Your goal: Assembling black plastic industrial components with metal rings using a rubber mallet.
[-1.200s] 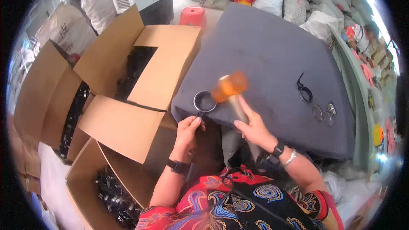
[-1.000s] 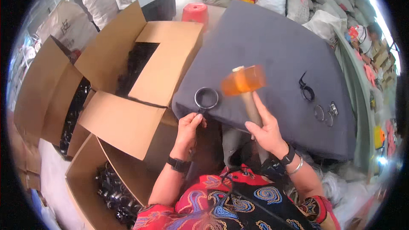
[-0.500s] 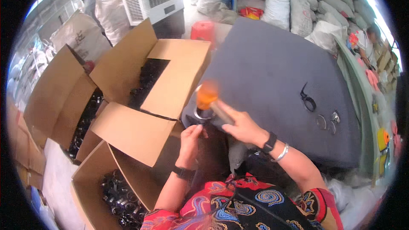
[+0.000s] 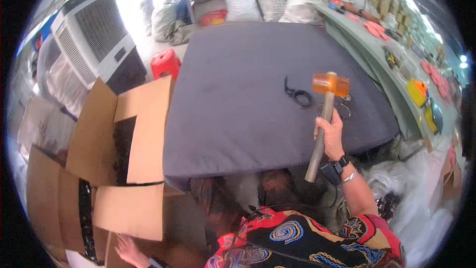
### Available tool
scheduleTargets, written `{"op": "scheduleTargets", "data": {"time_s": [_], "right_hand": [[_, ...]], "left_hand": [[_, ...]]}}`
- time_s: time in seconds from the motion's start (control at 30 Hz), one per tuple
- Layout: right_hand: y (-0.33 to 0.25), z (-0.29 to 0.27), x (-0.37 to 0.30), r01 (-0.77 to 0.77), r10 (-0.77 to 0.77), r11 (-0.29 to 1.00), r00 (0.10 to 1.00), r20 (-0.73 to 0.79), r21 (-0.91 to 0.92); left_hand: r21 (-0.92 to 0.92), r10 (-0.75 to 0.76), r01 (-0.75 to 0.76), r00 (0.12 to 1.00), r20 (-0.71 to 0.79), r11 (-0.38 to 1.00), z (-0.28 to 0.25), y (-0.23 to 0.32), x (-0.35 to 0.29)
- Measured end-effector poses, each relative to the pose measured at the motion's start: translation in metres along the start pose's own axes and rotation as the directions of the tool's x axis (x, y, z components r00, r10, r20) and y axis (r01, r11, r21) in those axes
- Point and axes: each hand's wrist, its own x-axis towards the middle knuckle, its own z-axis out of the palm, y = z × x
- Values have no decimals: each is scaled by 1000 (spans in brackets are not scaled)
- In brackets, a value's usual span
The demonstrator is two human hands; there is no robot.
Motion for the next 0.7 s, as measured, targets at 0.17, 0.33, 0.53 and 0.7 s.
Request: {"op": "scheduleTargets", "data": {"time_s": [0.17,0.33,0.53,0.7], "right_hand": [[24,-22,-18,-86,87,996,995,-46,20],[33,-31,-20,28,-31,997,999,-35,-79],[32,-28,-17,-6,7,1000,1000,24,-21],[30,-37,-17,-14,15,1000,999,41,-20]], "left_hand": [[367,-101,-166,787,609,915,249,-126,-121],[26,-199,-856,-90,976,516,413,-240,-280],[-720,-245,-694,-694,677,-22,487,-376,-377],[-795,-684,-563,-489,541,-226,501,-433,-385]]}}
